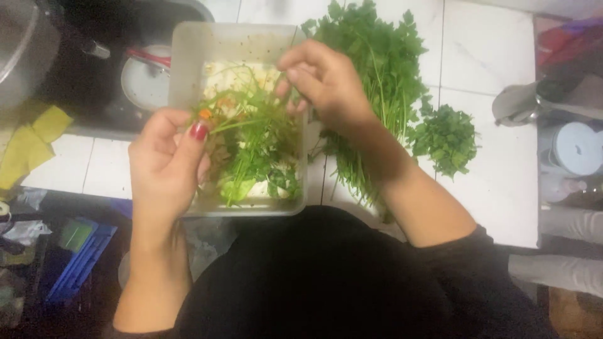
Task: Picking leaves from bunches of cilantro or parsley and placing them into a container.
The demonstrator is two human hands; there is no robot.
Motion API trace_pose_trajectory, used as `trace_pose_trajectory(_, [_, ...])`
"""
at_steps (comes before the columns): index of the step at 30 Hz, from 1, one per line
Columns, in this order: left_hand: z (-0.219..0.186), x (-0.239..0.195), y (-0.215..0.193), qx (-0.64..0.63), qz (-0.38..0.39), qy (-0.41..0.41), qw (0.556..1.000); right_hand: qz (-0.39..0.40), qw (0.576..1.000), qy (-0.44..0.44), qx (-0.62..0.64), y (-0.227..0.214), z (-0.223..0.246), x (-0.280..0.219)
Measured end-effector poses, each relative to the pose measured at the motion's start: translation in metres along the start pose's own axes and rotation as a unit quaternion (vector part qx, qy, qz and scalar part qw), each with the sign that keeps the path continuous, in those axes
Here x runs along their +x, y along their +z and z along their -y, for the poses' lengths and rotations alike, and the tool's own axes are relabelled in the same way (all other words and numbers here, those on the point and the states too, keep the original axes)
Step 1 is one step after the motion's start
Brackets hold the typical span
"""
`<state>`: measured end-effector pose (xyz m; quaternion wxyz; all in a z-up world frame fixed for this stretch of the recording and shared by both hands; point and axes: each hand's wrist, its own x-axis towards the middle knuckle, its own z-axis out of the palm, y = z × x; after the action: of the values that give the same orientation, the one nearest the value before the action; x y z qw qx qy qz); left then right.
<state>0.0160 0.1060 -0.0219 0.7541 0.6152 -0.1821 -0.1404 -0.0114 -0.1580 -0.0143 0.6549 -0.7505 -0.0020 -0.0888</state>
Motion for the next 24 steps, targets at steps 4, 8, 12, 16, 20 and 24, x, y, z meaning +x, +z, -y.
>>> trace_pose_trajectory(4, [0.004, 0.001, 0.003, 0.019, 0.022, -0.005, 1.000, 0.150, 0.985, -0.072, 0.035, -0.003, -0.032, 0.011])
trace_pose_trajectory(8, [0.007, -0.004, 0.002, 0.011, 0.015, -0.028, 0.999, 0.138, 0.983, -0.108, -0.054, 0.005, -0.040, 0.014])
trace_pose_trajectory(12, [0.004, -0.003, -0.004, -0.030, 0.002, -0.003, 1.000, -0.056, 0.983, -0.118, -0.132, 0.001, -0.050, 0.020])
trace_pose_trajectory(16, [0.002, -0.006, 0.003, -0.074, -0.002, 0.019, 0.997, 0.048, 0.919, -0.213, -0.328, 0.028, -0.039, -0.006])
trace_pose_trajectory(20, [0.004, 0.005, 0.043, -0.284, 0.074, 0.054, 0.955, 0.200, 0.979, -0.028, -0.036, 0.032, -0.028, -0.047])
trace_pose_trajectory(24, [0.046, 0.011, 0.074, -0.326, 0.162, 0.002, 0.931, 0.151, 0.985, 0.033, 0.083, 0.029, -0.055, -0.082])
